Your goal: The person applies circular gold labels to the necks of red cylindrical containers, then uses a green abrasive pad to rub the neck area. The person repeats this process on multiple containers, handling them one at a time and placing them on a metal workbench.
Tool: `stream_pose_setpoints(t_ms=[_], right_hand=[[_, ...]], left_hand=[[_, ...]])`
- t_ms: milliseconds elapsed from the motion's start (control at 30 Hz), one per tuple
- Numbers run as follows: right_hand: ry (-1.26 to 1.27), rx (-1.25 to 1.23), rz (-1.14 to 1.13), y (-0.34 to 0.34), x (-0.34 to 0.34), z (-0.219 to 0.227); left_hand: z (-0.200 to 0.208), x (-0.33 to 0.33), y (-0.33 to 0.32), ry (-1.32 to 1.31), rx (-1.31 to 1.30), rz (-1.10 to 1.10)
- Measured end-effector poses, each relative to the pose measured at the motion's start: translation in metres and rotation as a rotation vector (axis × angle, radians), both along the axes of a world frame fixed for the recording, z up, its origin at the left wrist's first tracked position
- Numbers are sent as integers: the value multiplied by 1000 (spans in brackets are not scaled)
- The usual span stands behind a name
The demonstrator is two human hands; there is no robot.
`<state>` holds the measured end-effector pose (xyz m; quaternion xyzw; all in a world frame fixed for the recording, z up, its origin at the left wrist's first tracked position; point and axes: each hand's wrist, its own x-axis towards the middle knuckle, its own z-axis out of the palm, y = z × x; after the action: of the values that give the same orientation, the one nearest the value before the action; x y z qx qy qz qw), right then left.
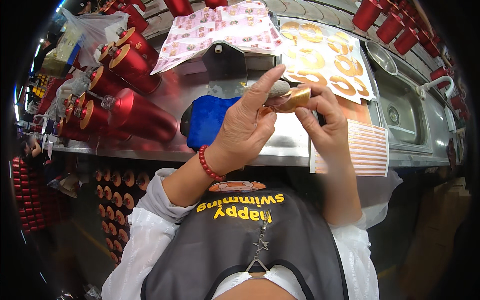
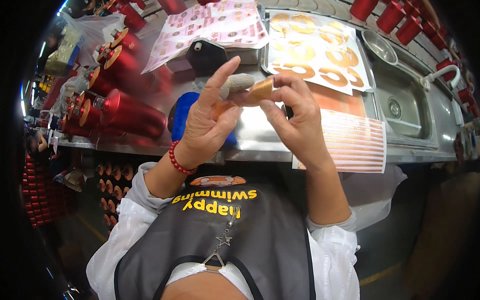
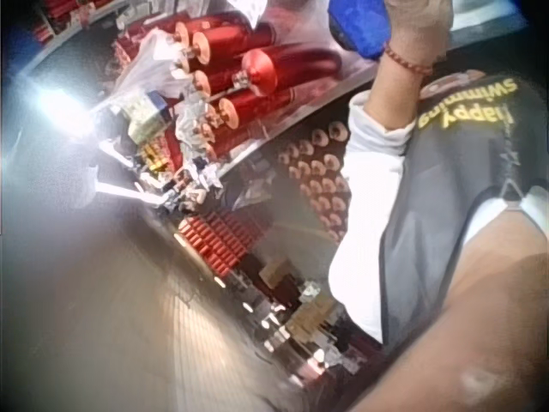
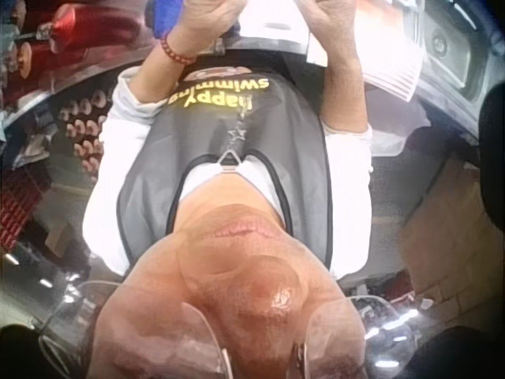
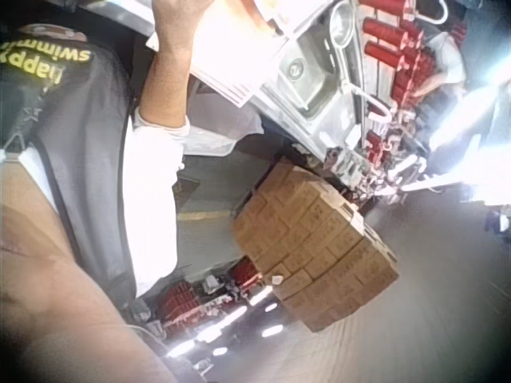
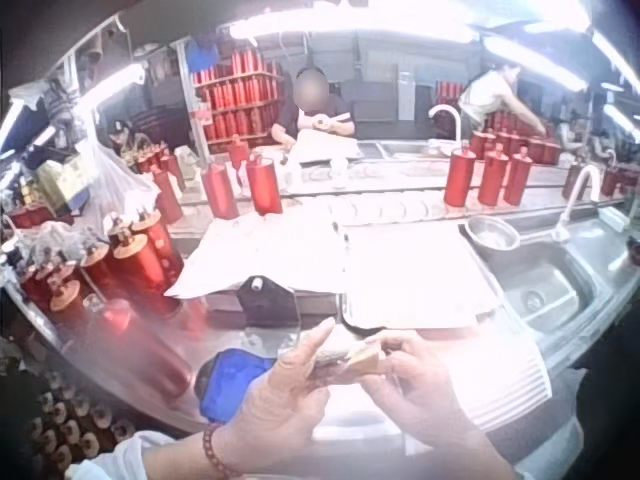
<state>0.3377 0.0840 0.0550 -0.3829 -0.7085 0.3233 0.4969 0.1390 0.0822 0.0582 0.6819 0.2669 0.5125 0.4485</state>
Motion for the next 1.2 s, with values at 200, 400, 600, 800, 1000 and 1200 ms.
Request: stream_pose_setpoints(t_ms=[200, 400, 600, 800, 1000, 1200], right_hand=[[-125, -5, 117, 65, 12, 34], [-270, -162, -175, 247, 102, -25], [-1208, -43, -456, 313, 196, -143], [-846, -376, -515, 315, 207, -128], [-255, -512, -367, 254, 133, -45], [-33, -425, -67, 190, -5, 16]], left_hand=[[6, -21, 33, -68, -28, 2], [26, -69, -7, 149, 124, 172], [47, -175, -56, 134, 541, 727], [30, -250, -42, 88, 94, 767], [23, -265, -3, 325, 229, 527], [12, -268, 0, 258, 138, 514]])
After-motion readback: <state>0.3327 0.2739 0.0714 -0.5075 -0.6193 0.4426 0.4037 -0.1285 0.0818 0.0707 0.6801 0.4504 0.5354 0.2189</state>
